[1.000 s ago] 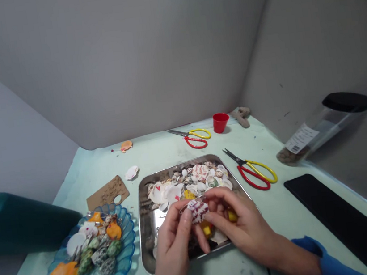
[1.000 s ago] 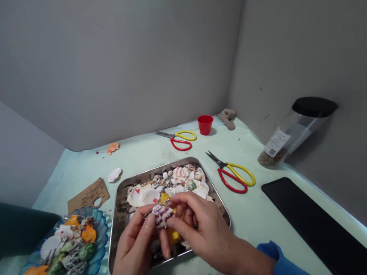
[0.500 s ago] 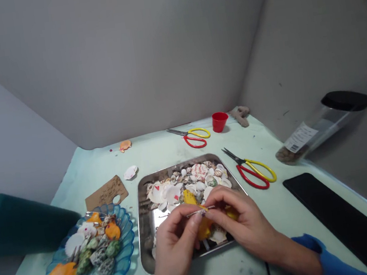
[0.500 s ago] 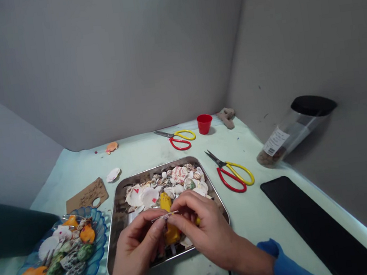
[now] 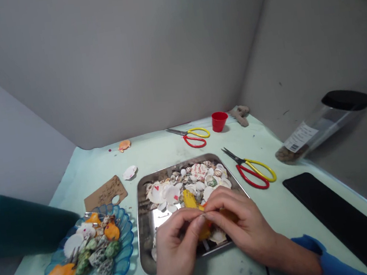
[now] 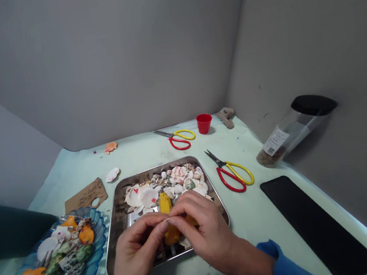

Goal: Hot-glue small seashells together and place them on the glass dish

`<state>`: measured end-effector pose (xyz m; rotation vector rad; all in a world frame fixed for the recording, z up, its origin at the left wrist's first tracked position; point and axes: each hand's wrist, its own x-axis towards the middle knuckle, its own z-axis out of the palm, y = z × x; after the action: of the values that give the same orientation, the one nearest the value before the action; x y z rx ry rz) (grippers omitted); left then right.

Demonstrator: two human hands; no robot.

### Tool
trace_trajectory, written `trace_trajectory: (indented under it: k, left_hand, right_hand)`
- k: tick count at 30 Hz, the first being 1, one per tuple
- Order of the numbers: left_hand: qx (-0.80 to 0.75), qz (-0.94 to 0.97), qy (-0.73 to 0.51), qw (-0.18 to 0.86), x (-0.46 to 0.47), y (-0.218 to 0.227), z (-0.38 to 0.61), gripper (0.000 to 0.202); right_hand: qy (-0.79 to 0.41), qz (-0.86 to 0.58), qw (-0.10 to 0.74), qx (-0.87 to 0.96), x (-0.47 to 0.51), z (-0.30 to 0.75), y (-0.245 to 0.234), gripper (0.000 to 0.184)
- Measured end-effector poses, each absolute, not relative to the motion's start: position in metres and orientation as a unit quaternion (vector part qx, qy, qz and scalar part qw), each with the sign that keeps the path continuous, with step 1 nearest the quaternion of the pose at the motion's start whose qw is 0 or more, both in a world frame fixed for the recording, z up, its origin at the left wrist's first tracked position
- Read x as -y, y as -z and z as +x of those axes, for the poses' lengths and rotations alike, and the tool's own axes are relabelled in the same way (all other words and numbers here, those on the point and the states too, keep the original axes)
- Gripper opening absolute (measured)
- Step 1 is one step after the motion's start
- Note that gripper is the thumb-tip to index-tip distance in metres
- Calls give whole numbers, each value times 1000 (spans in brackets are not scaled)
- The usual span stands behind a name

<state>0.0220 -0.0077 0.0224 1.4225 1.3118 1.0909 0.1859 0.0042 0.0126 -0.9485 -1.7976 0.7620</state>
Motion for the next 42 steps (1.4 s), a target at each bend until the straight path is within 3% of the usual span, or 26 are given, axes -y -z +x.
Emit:
trace_trajectory:
  k: [10, 13, 18, 27, 42]
  left_hand:
    - [-556, 411, -446, 569, 5, -22, 23, 25]
    - [-545, 388, -457, 586, 5, -21, 23, 28]
    - [-529, 379, -473, 594, 4, -15, 24, 35]
    - [-534, 387, -449, 602, 2, -17, 26, 33]
    - [-563, 439, -431, 552, 4, -18, 24, 27]
  right_hand:
    - [-339, -432, 438, 712, -5, 183, -12, 3]
    - [-350, -448, 430, 702, -5, 184, -12, 9]
    - [-380, -464, 427, 677, -7, 186, -10, 14]
    - [-412, -456, 423, 666, -7, 185, -16, 8]
    - [-392, -433, 412, 699, -8, 185, -14, 12]
